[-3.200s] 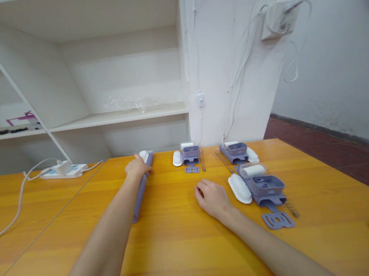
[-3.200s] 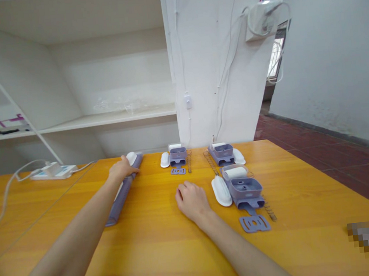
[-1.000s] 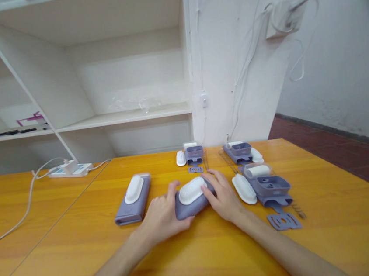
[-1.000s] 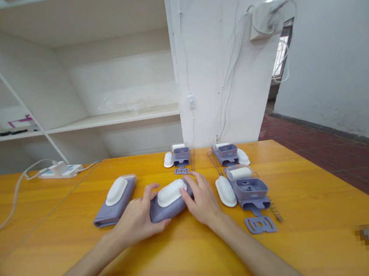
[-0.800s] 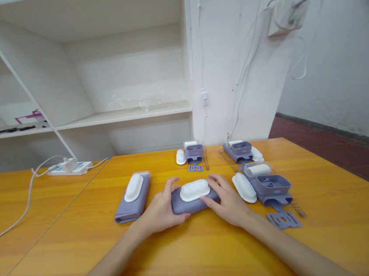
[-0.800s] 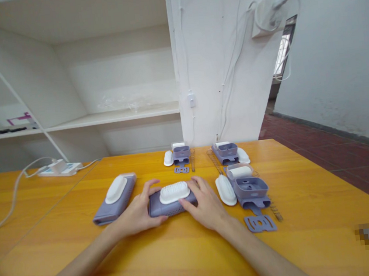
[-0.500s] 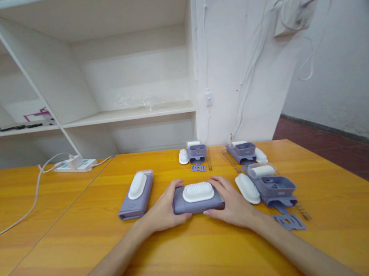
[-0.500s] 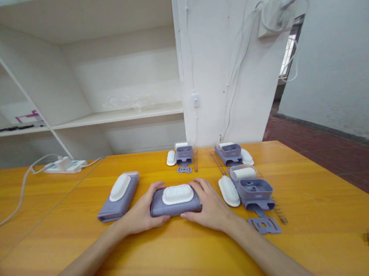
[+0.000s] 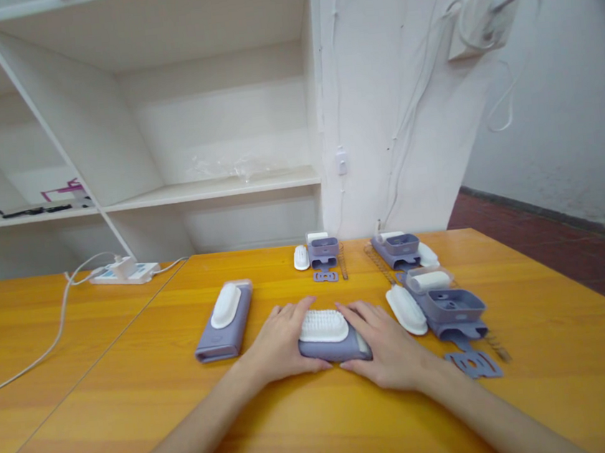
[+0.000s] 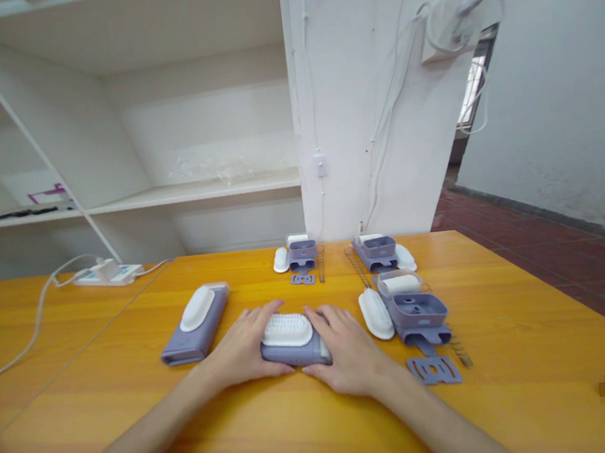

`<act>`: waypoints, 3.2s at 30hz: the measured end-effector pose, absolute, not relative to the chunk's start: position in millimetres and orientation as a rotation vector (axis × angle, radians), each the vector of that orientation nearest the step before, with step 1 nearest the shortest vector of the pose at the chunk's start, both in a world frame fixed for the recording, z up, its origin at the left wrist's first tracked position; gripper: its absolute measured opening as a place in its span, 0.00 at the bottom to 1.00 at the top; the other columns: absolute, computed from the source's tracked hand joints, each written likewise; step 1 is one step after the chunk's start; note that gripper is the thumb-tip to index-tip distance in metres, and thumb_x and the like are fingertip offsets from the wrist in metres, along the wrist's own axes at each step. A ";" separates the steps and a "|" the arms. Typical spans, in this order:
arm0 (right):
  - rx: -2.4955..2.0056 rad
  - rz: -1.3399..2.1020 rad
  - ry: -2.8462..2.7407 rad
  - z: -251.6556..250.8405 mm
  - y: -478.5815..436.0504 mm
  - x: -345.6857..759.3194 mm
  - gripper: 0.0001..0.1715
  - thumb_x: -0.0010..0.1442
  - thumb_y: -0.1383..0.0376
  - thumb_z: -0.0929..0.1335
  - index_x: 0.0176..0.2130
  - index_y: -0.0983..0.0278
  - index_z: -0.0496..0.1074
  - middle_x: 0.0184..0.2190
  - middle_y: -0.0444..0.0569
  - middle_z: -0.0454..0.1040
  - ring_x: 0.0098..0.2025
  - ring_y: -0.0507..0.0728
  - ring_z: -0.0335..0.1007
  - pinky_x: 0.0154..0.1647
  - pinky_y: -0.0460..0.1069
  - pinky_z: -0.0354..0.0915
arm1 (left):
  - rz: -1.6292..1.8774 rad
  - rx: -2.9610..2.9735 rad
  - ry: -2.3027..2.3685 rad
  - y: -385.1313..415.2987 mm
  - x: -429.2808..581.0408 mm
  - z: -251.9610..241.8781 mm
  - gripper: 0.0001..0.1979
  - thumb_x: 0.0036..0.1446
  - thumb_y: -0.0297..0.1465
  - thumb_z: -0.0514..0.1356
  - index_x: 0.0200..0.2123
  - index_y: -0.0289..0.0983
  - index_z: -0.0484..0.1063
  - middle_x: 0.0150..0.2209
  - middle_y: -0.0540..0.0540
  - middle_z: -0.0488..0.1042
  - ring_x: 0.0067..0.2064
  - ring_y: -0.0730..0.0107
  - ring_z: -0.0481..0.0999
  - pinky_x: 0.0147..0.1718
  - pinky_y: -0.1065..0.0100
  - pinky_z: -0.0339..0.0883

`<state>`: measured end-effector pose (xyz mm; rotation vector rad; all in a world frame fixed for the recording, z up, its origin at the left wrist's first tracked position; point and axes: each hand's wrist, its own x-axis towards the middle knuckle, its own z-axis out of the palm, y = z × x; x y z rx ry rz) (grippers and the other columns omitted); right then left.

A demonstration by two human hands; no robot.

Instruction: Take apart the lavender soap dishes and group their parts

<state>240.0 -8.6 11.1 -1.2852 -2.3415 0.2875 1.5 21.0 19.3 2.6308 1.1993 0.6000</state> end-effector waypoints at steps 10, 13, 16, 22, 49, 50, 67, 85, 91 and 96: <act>-1.230 0.438 -2.427 23.9 -7.8 241.9 0.49 0.45 0.56 0.74 0.61 0.64 0.57 0.54 0.54 0.62 0.54 0.62 0.60 0.56 0.54 0.57 | 0.620 2.526 1.116 13.9 -5.2 24.3 0.54 0.38 0.45 0.70 0.64 0.47 0.44 0.58 0.43 0.63 0.53 0.52 0.66 0.51 0.56 0.60; -1.369 0.298 -2.371 24.7 -4.1 247.8 0.44 0.45 0.53 0.73 0.58 0.64 0.62 0.49 0.56 0.66 0.49 0.65 0.64 0.52 0.58 0.59 | 0.660 2.532 1.170 15.6 -9.6 19.8 0.53 0.38 0.45 0.69 0.64 0.47 0.44 0.58 0.43 0.62 0.54 0.51 0.66 0.52 0.54 0.59; -1.365 0.283 -2.208 24.0 2.7 258.3 0.28 0.53 0.50 0.69 0.49 0.62 0.69 0.45 0.53 0.70 0.46 0.63 0.66 0.49 0.57 0.61 | 0.701 2.494 1.232 18.0 -21.5 16.9 0.54 0.38 0.45 0.69 0.64 0.44 0.43 0.60 0.41 0.60 0.56 0.50 0.64 0.54 0.54 0.58; -1.346 0.332 -1.867 9.0 13.7 253.1 0.19 0.55 0.54 0.68 0.43 0.61 0.67 0.47 0.51 0.71 0.50 0.61 0.66 0.51 0.56 0.62 | 0.827 2.369 1.267 13.1 -38.2 13.9 0.55 0.37 0.44 0.70 0.63 0.42 0.43 0.55 0.41 0.65 0.55 0.53 0.65 0.55 0.56 0.59; -1.253 -0.356 -2.463 28.5 -24.2 213.3 0.44 0.47 0.38 0.67 0.45 0.73 0.71 0.57 0.68 0.61 0.61 0.71 0.50 0.61 0.61 0.49 | 0.819 2.695 1.034 9.2 -36.9 12.5 0.50 0.41 0.46 0.68 0.62 0.40 0.45 0.56 0.39 0.64 0.55 0.54 0.65 0.54 0.57 0.59; -1.251 -0.366 -2.453 27.6 -25.0 212.5 0.45 0.48 0.39 0.67 0.46 0.74 0.71 0.57 0.68 0.61 0.62 0.71 0.50 0.62 0.61 0.48 | 0.827 2.688 1.038 9.2 -37.2 12.5 0.51 0.41 0.46 0.68 0.62 0.40 0.44 0.56 0.39 0.64 0.56 0.54 0.65 0.55 0.57 0.58; -1.260 -0.112 -2.270 23.1 -19.5 221.3 0.51 0.41 0.44 0.73 0.56 0.67 0.62 0.57 0.63 0.61 0.54 0.71 0.60 0.53 0.64 0.58 | 0.858 2.603 1.102 8.8 -35.9 13.6 0.52 0.39 0.46 0.68 0.62 0.41 0.44 0.56 0.39 0.64 0.56 0.51 0.64 0.55 0.54 0.57; -1.291 0.366 -1.670 26.6 2.7 233.1 0.33 0.56 0.53 0.67 0.56 0.62 0.57 0.35 0.47 0.74 0.36 0.58 0.70 0.37 0.51 0.65 | 1.046 2.274 1.251 5.0 -33.0 7.6 0.54 0.37 0.43 0.71 0.62 0.41 0.43 0.54 0.40 0.66 0.56 0.52 0.66 0.55 0.53 0.60; -1.411 -0.026 -2.009 14.2 19.4 238.8 0.28 0.58 0.61 0.63 0.58 0.64 0.60 0.43 0.54 0.72 0.44 0.62 0.67 0.45 0.56 0.62 | 1.024 2.297 1.290 5.9 -32.1 8.0 0.54 0.37 0.43 0.71 0.62 0.42 0.44 0.53 0.40 0.66 0.55 0.50 0.67 0.55 0.51 0.60; -1.590 -0.288 -2.168 9.2 12.6 232.5 0.26 0.58 0.67 0.62 0.56 0.62 0.64 0.40 0.56 0.69 0.43 0.65 0.64 0.41 0.58 0.61 | 1.015 2.300 1.306 5.8 -32.5 10.1 0.53 0.37 0.43 0.70 0.62 0.42 0.44 0.54 0.41 0.66 0.55 0.51 0.67 0.55 0.52 0.60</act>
